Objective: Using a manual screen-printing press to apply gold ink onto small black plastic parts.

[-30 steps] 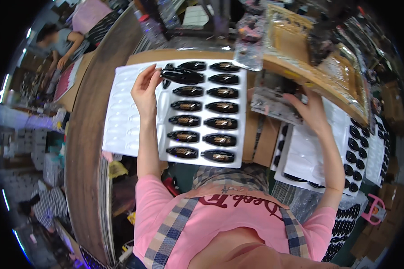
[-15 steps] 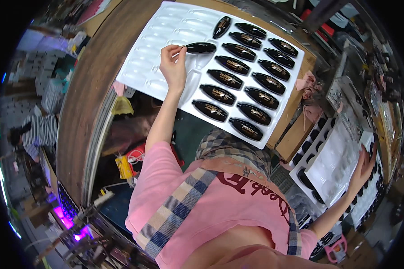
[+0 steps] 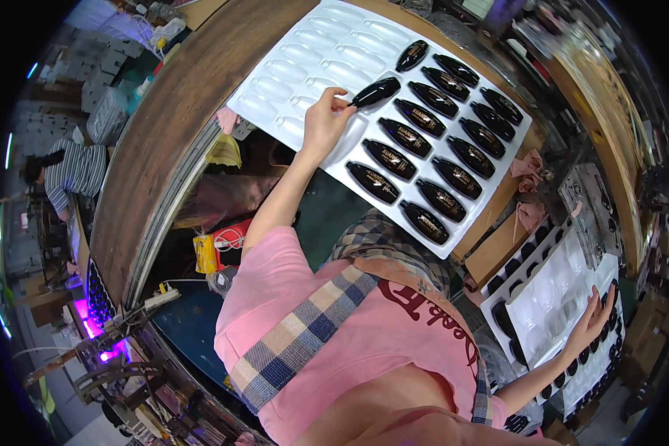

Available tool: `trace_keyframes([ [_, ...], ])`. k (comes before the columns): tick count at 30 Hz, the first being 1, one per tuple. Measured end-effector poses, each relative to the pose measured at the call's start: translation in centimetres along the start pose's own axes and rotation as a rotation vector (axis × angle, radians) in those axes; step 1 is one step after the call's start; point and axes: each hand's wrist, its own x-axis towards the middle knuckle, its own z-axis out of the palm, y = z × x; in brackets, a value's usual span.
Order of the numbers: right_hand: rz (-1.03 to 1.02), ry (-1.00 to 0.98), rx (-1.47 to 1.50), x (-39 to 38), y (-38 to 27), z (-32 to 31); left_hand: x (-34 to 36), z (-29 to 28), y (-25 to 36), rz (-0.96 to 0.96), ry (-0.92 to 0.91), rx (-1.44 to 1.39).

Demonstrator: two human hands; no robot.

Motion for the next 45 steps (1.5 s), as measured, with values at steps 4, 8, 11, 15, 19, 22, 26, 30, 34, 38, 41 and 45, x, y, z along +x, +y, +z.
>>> trace_keyframes([
  [4, 0.01, 0.069, 0.028, -0.5, -0.2, -0.2, -0.1, 0.4, 0.4, -0.005, -0.017, 0.011],
  [8, 0.035, 0.127, -0.01, -1.1, 0.3, -1.1, -0.2, 0.8, 1.1, 0.066, 0.003, 0.087],
  [11, 0.061, 0.157, -0.035, -2.0, 1.3, -2.4, -0.1, 1.2, 1.3, 0.113, 0.007, 0.117],
  [15, 0.078, 0.194, -0.065, -3.3, 2.5, -3.4, 0.1, 1.6, 2.2, 0.11, -0.01, 0.083],
  [19, 0.099, 0.198, -0.079, -4.0, 3.1, -3.9, 0.0, 1.8, 2.5, 0.105, 0.014, 0.095],
  [22, 0.114, 0.202, -0.078, -4.2, 3.5, -3.9, 0.0, 1.9, 2.7, 0.133, 0.038, 0.104],
  [26, 0.112, 0.197, -0.087, -3.9, 3.2, -3.4, -0.1, 2.4, 2.4, 0.187, 0.058, 0.095],
  [30, 0.121, 0.195, -0.104, -3.7, 2.9, -2.9, -0.3, 2.6, 2.4, 0.26, 0.074, 0.145],
  [34, 0.134, 0.187, -0.089, -3.8, 3.0, -2.9, -0.4, 2.4, 2.5, 0.373, 0.116, 0.129],
  [38, 0.14, 0.186, -0.101, -3.8, 3.0, -2.9, -0.5, 1.3, 4.5, 0.56, 0.196, 0.102],
  [41, 0.135, 0.184, -0.116, -3.9, 2.8, -2.7, -0.6, 0.1, 7.6, 0.763, 0.221, 0.072],
  [45, 0.139, 0.178, -0.128, -3.8, 2.7, -2.5, -0.6, -1.0, 10.4, 0.975, 0.208, 0.005],
])
